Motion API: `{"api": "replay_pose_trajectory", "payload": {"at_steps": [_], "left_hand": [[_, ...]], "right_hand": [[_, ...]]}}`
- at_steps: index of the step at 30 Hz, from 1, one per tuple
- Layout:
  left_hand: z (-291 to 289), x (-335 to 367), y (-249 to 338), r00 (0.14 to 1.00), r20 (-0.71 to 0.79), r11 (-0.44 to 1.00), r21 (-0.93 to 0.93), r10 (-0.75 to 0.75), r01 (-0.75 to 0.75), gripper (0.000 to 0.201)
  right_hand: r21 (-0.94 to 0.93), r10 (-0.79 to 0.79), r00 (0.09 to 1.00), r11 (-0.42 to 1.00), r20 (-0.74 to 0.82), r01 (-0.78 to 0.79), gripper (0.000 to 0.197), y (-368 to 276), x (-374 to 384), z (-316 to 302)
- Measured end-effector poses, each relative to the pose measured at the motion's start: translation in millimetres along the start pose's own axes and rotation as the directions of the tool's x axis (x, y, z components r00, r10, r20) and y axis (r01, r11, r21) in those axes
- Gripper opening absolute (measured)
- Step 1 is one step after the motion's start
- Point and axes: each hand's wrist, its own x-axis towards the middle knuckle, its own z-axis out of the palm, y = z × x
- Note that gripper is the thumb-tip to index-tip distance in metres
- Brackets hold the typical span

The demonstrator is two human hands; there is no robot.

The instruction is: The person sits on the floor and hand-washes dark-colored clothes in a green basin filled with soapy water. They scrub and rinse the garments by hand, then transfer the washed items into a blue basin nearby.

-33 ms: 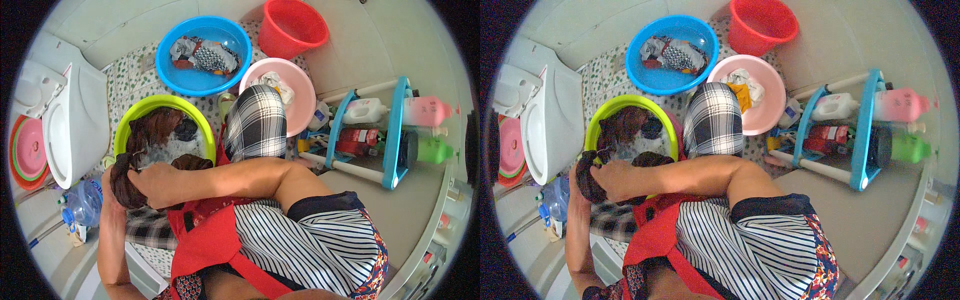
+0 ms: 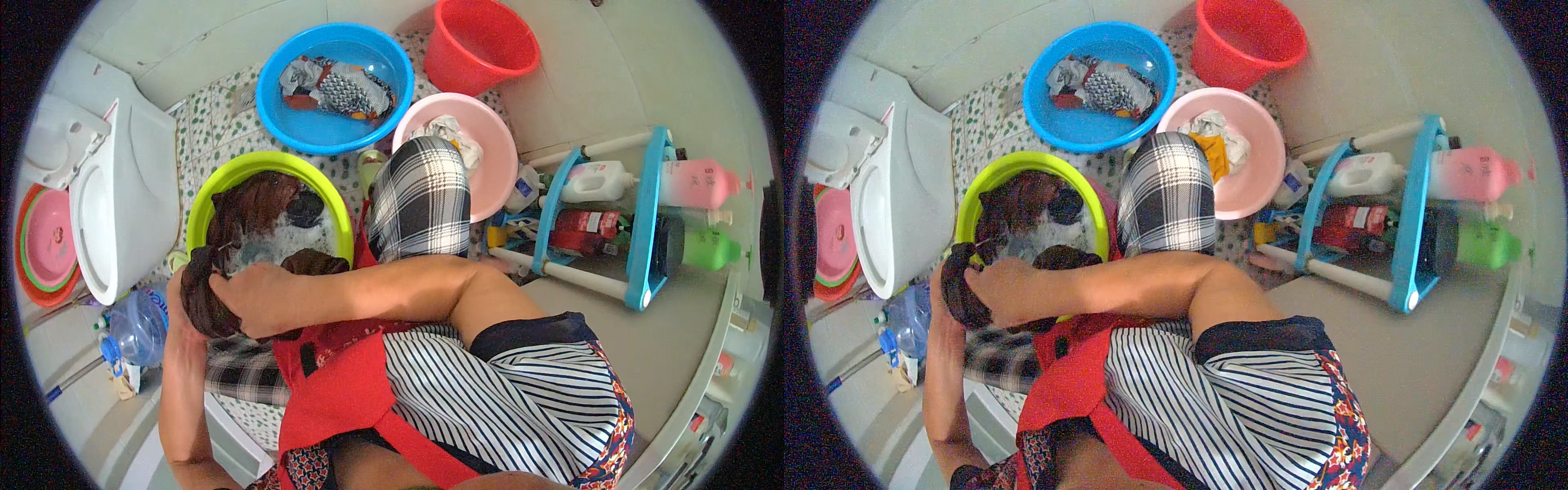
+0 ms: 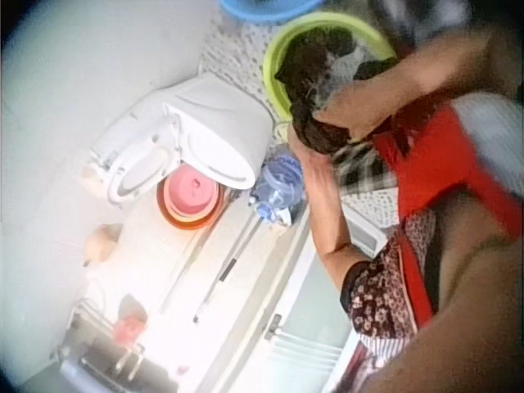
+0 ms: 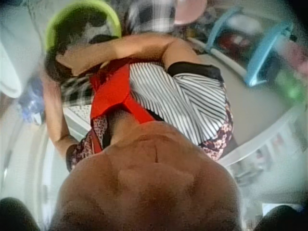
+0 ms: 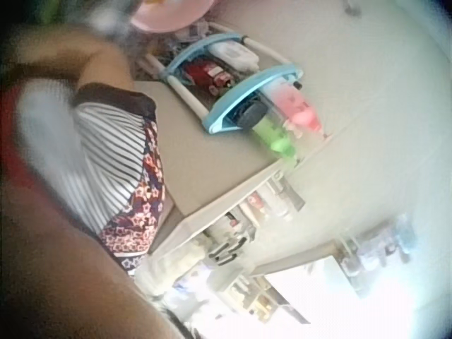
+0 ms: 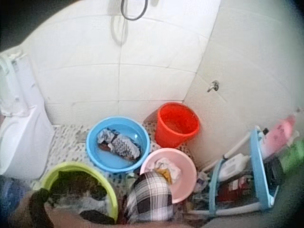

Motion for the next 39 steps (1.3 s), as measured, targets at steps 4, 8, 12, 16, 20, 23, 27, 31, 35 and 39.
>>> {"api": "replay_pose_trajectory", "payload": {"at_steps": [4, 8, 12, 16, 20, 23, 27, 31, 35, 39], "left_hand": [[-7.9, 8.3, -7.6, 0.999, -0.032, 0.999, -0.038, -0.019, 0.018, 0.026], [-21.8, 8.1, -8.6, 0.999, -0.022, 1.000, 0.000, -0.028, 0.028, 0.025], [-32.0, 8.4, -18.6, 0.998, -0.021, 0.996, -0.066, -0.065, 0.063, 0.026], [-34.0, 10.9, -12.0, 0.998, -0.068, 0.994, -0.110, 0.017, -0.024, 0.028], [-8.4, 6.1, -0.8, 0.982, 0.005, 0.960, -0.215, 0.187, -0.182, 0.029], [2.0, 20.7, 18.3, 0.904, 0.300, 0.912, -0.366, 0.306, -0.187, 0.028], [34.3, 39.5, 46.7, 0.842, 0.457, 0.930, -0.343, 0.287, -0.132, 0.049], [82.6, 59.4, 64.2, 0.965, 0.179, 0.916, -0.385, 0.194, -0.113, 0.051], [74.1, 131.0, 68.7, 0.874, 0.412, 0.904, -0.422, 0.258, -0.069, 0.050], [127.6, 161.0, 52.4, 0.899, 0.406, 0.889, -0.456, 0.162, 0.046, 0.040]], "right_hand": [[-0.015, -0.008, 1.000, 1.000, 0.004, 0.008, 0.062, 5.5, -0.9, 3.1], [-0.003, -0.003, 1.000, 1.000, -0.004, 0.003, 0.051, 4.0, -0.4, 8.6], [0.060, 0.029, 0.999, 0.998, 0.037, -0.032, 0.048, 5.9, 1.9, 16.8], [0.152, 0.063, 0.998, 0.987, -0.025, -0.058, 0.050, 13.3, 10.3, 25.2], [0.185, 0.080, 0.985, 0.981, -0.154, -0.050, 0.058, 20.1, 20.4, 16.8], [0.201, 0.092, 0.960, 0.979, -0.266, -0.038, 0.062, 26.6, 31.9, -11.8], [0.131, -0.051, 0.909, 0.985, -0.413, 0.114, 0.063, 33.0, 43.0, -71.9], [0.097, -0.233, 0.757, 0.926, -0.611, 0.364, 0.048, 81.8, 61.5, -127.2], [0.430, -0.006, 0.819, 0.849, -0.573, 0.308, 0.071, 104.6, 54.6, -157.7], [0.484, 0.157, 0.762, 0.845, -0.628, 0.226, 0.052, 170.3, 50.1, -163.6]]}}
